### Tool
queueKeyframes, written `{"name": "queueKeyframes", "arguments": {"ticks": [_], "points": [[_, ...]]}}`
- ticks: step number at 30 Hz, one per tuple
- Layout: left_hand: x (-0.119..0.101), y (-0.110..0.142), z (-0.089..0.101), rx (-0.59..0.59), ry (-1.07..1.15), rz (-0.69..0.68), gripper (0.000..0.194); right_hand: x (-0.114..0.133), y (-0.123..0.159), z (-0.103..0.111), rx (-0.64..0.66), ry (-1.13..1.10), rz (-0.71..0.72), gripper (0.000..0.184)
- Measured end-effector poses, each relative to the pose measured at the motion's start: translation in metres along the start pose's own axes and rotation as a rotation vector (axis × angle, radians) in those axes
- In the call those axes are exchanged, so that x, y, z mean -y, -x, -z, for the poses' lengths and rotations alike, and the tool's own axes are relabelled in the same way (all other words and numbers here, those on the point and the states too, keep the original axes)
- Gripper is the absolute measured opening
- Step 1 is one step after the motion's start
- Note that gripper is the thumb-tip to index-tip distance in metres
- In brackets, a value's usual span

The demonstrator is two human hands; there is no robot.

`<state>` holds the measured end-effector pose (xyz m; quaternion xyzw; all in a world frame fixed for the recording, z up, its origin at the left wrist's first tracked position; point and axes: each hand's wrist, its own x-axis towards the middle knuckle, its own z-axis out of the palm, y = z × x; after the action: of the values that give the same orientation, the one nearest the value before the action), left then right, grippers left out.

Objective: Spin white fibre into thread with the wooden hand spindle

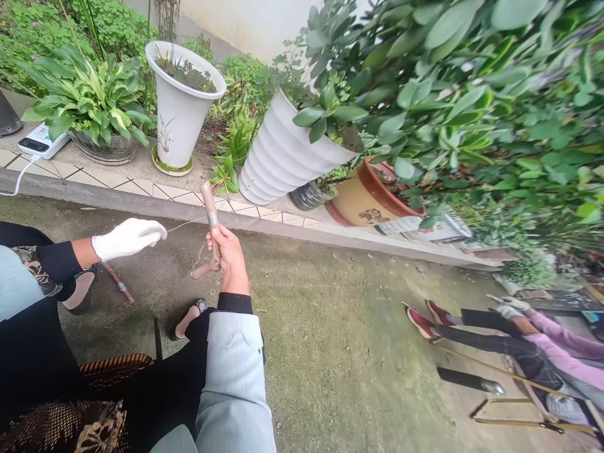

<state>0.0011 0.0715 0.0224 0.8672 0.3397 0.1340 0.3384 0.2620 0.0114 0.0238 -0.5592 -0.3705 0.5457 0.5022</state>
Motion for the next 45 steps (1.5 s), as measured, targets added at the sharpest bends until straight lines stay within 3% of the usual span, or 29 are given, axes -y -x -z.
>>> {"name": "queueKeyframes", "arguments": {"ticks": [3,5,8,10,12,14,16,18,20,22,26,29,32,36,39,42,45], "points": [[-0.003,0.002,-0.007,0.135,-0.212,-0.209,0.031,-0.013,-0.007,-0.006,-0.074,0.428,-0.1,0.024],[-0.003,0.003,-0.012,0.152,-0.287,-0.276,0.029,-0.019,-0.009,-0.012,-0.071,0.805,-0.124,0.021],[-0.004,0.003,-0.015,0.139,-0.357,-0.28,0.028,-0.024,-0.007,-0.02,0.151,1.147,-0.255,0.015],[-0.004,0.001,-0.011,0.128,-0.4,-0.26,0.029,-0.022,-0.004,-0.023,0.441,1.142,-0.419,0.013],[-0.004,-0.002,-0.004,0.105,-0.414,-0.205,0.031,-0.017,0.001,-0.023,0.697,1.005,-0.496,0.015],[-0.002,-0.006,0.003,0.078,-0.332,-0.114,0.031,-0.008,0.007,-0.021,0.86,0.793,-0.467,0.024],[0.002,-0.009,0.006,0.086,-0.113,-0.038,0.03,0.002,0.013,-0.018,0.922,0.538,-0.379,0.037],[0.005,-0.01,0.005,0.117,0.174,-0.01,0.031,0.01,0.017,-0.015,0.821,0.289,-0.234,0.046],[0.008,-0.009,0.0,0.129,0.402,0.004,0.034,0.014,0.017,-0.012,0.56,0.113,-0.072,0.044],[0.008,-0.007,-0.004,0.107,0.49,0.036,0.034,0.014,0.013,-0.008,0.273,0.008,0.031,0.037],[0.003,-0.001,-0.004,0.121,0.224,0.023,0.033,0.006,0.002,0.001,-0.096,-0.127,0.045,0.032],[-0.001,0.001,-0.004,0.173,-0.094,-0.128,0.033,-0.002,-0.005,0.005,-0.196,-0.106,0.003,0.032],[-0.002,0.003,-0.007,0.144,-0.286,-0.275,0.034,-0.012,-0.01,0.004,-0.24,0.027,-0.026,0.029],[-0.003,0.006,-0.011,0.116,-0.484,-0.384,0.032,-0.026,-0.019,0.001,-0.245,0.372,-0.109,0.02],[0.0,0.009,-0.012,0.071,-0.555,-0.426,0.034,-0.034,-0.021,-0.001,-0.105,0.662,-0.206,0.014],[0.006,0.008,-0.011,-0.019,-0.57,-0.428,0.036,-0.039,-0.018,-0.008,0.134,0.879,-0.355,0.01],[0.011,0.004,-0.008,-0.089,-0.488,-0.391,0.036,-0.04,-0.011,-0.022,0.52,0.947,-0.502,0.011]]}}
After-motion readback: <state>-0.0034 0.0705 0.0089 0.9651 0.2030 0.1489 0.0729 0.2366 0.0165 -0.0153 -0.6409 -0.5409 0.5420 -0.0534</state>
